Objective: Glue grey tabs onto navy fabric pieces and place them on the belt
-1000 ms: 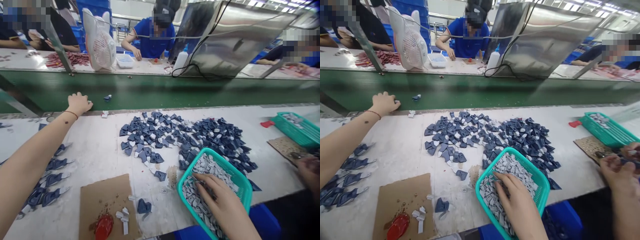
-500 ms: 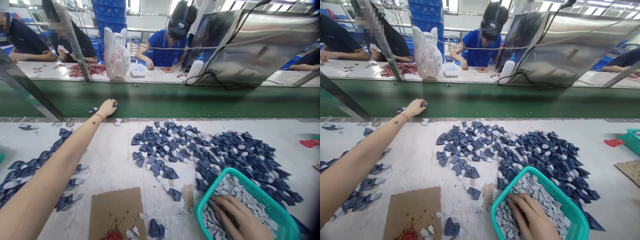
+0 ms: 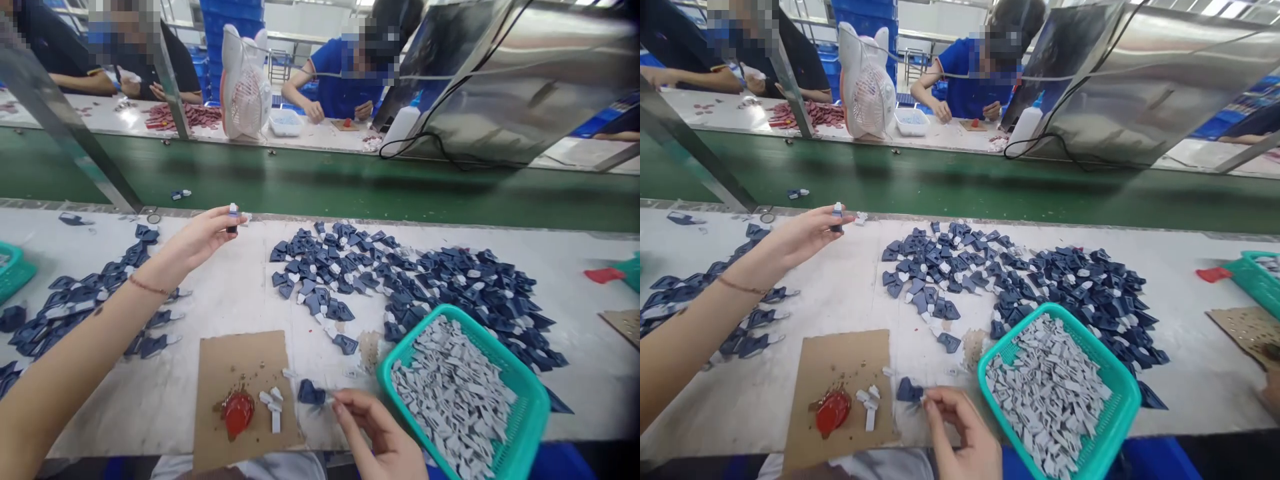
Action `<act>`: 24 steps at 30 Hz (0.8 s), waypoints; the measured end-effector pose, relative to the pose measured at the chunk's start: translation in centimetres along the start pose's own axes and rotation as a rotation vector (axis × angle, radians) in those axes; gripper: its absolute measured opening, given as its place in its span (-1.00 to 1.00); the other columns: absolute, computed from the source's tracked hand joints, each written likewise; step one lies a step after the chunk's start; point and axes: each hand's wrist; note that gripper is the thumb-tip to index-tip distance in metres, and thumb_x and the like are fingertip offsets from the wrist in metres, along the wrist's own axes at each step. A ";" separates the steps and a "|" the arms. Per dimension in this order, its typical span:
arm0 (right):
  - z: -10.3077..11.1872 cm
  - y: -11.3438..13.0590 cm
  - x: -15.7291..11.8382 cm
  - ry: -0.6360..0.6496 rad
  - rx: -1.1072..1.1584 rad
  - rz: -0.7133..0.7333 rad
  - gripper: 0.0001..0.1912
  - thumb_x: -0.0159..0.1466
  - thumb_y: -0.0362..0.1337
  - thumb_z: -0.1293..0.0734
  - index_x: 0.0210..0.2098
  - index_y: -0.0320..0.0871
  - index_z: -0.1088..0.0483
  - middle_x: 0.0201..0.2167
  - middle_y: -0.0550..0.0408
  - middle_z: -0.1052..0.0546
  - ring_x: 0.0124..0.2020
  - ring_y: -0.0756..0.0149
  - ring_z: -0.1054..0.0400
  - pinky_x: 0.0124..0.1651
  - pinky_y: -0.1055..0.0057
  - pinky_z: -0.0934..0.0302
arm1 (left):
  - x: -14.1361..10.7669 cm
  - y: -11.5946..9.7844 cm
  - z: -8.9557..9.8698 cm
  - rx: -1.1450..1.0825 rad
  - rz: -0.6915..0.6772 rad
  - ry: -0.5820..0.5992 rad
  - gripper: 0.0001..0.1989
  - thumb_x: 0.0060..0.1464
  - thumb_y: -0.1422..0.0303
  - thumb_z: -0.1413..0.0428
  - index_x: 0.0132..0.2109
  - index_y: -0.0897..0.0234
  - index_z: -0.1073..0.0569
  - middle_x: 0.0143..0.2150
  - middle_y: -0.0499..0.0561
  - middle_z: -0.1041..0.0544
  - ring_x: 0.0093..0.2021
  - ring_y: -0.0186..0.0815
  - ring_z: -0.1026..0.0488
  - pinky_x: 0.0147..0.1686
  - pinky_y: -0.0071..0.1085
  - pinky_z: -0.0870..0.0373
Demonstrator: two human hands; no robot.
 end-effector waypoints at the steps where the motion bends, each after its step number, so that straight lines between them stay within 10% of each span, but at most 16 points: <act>1: -0.4 -0.6 -0.2 -0.021 0.018 -0.058 -0.71 0.15 -0.04 -0.40 -0.35 -0.14 -0.56 -0.32 -0.05 -0.64 -0.27 0.15 -0.56 -0.19 0.43 -0.44 | -1.9 0.1 0.2 -0.026 0.026 0.024 -0.82 0.00 0.56 -0.23 -0.19 0.35 -0.53 -0.21 0.11 -0.60 -0.17 -0.30 -0.53 -0.24 -0.50 -0.44; 7: -0.4 -1.8 -0.8 -0.117 0.080 -0.155 -0.64 0.03 0.00 -0.46 -0.38 -0.19 -0.56 -0.32 -0.12 -0.66 -0.27 0.04 -0.57 -0.18 0.27 -0.48 | -11.4 2.2 1.8 -0.003 0.181 0.207 -0.57 -0.07 0.44 -0.34 0.00 0.19 -0.54 -0.23 0.06 -0.63 -0.14 -0.22 -0.53 -0.18 -0.45 -0.45; 12: 0.0 -1.6 -0.7 -0.126 0.037 -0.135 -0.62 0.06 0.01 -0.43 -0.35 -0.20 -0.55 -0.33 -0.12 -0.65 -0.29 0.05 -0.57 -0.22 0.23 -0.49 | -16.5 4.4 2.3 -0.122 0.312 0.134 -0.62 0.01 0.33 -0.28 0.02 0.17 -0.59 -0.21 0.06 -0.61 -0.11 -0.20 -0.51 -0.21 -0.47 -0.50; 24: 1.1 -1.6 -2.0 -0.071 -0.557 0.276 -0.68 0.37 -0.09 -0.19 -0.03 -0.02 -0.48 -0.03 -0.04 -0.52 -0.24 0.23 -0.51 -0.34 0.41 -0.43 | -20.9 8.0 4.0 -0.246 0.478 0.010 -0.61 -0.08 0.28 -0.37 -0.04 0.09 -0.62 -0.06 0.04 -0.62 -0.11 -0.14 -0.56 -0.10 -0.37 -0.53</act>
Point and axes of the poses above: each hand's wrist, its own x-axis towards the middle knuckle, its own z-axis out of the back of the hand, y = z × x
